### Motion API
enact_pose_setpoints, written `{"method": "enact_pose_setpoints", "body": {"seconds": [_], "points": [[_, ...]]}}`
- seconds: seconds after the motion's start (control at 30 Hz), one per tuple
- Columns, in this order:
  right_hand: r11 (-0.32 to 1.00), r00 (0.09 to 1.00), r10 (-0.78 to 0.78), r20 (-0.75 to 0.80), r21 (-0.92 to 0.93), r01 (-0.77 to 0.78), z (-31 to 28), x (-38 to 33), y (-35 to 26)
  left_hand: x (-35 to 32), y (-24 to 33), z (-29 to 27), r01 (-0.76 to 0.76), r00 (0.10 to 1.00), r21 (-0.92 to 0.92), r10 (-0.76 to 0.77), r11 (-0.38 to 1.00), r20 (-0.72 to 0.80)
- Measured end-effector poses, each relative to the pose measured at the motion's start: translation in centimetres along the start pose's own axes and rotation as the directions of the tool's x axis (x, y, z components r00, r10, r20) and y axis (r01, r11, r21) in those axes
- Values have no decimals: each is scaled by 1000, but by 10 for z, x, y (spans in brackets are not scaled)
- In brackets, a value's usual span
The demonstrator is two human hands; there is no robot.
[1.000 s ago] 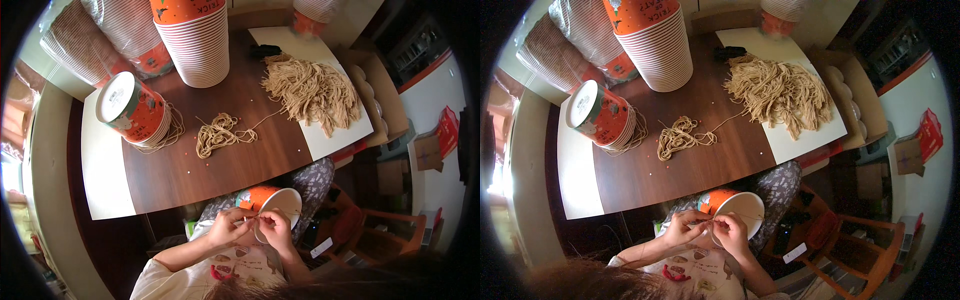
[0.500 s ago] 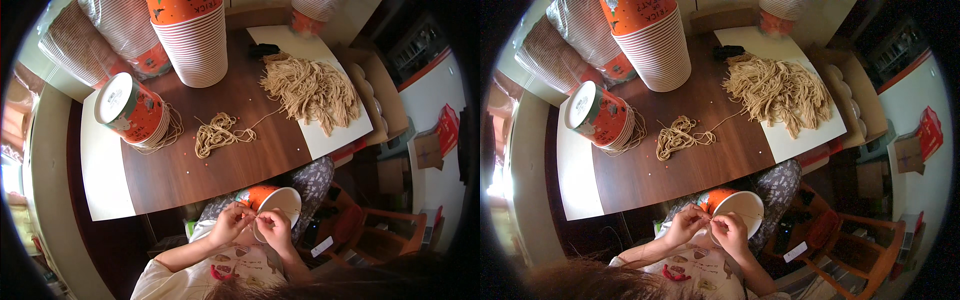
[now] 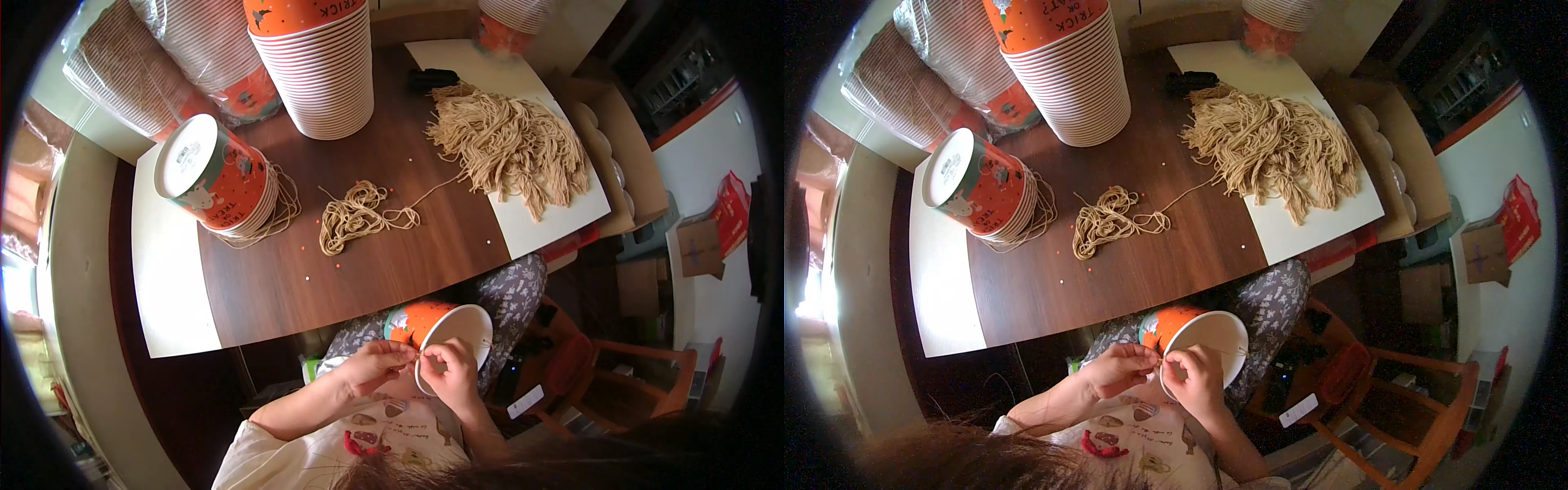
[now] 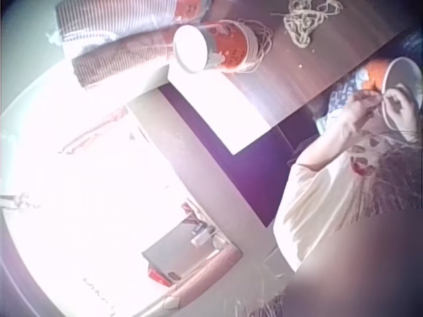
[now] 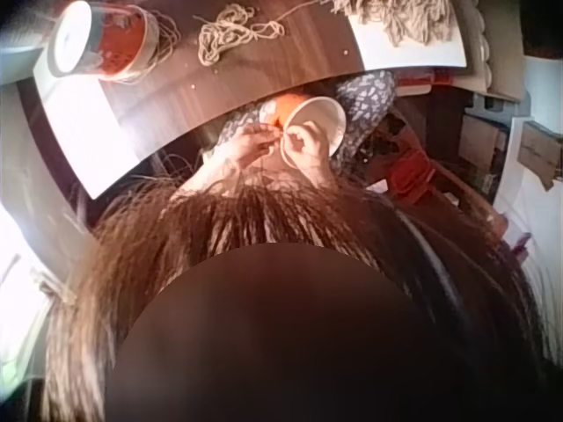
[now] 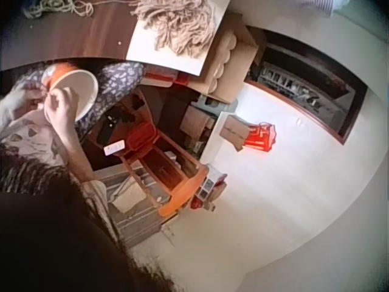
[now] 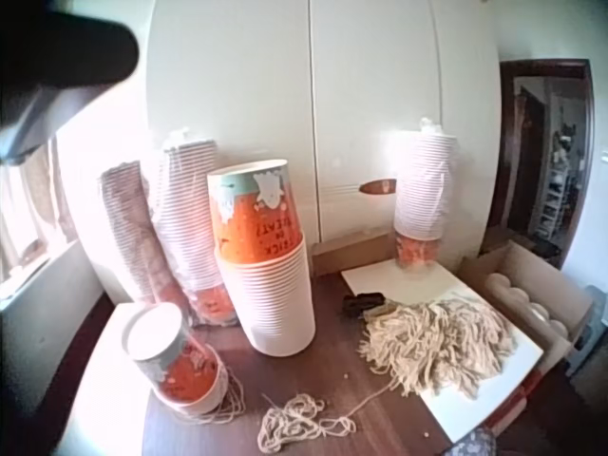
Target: The recorder is attaching lengths of string to decorative paper buckets to serve as handles.
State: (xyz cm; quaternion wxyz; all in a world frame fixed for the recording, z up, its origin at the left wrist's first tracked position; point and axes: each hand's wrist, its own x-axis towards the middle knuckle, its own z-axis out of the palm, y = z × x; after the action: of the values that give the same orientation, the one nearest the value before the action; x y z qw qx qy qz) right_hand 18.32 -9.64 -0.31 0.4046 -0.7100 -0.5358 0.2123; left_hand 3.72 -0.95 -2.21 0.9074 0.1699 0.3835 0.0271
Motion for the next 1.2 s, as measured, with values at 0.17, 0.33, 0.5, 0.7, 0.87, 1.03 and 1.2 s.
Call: {"method": "enact_pose_setpoints", "body": {"seconds": [0.17, 0.33, 0.5, 0.7, 0.87, 1.03, 1.2], "points": [[988, 991, -111, -75, -114, 103, 4, -3, 3, 2, 3, -2, 92, 995, -80, -89, 993, 39], [968, 975, -213, -59, -149, 202, 4, -6, 5, 5, 0, -6, 71, 997, -165, -65, 984, 42], [987, 986, -151, -69, -73, 146, 4, -3, -3, 3, 1, -2, 49, 999, -173, -44, 984, 31], [996, 993, -63, -101, 62, 70, 11, -8, 2, 4, -2, -5, -49, 998, -110, 53, 993, 40], [997, 991, -29, -130, 67, 38, 9, -5, -2, 4, -3, -3, -56, 998, -104, 58, 993, 18], [983, 977, -181, -110, -54, 176, 4, -6, 7, 3, -1, -1, -45, 997, -159, 54, 986, 51], [993, 990, -115, -82, -16, 114, 2, -5, 8, 2, 1, 4, -33, 999, -119, 36, 992, 25]]}}
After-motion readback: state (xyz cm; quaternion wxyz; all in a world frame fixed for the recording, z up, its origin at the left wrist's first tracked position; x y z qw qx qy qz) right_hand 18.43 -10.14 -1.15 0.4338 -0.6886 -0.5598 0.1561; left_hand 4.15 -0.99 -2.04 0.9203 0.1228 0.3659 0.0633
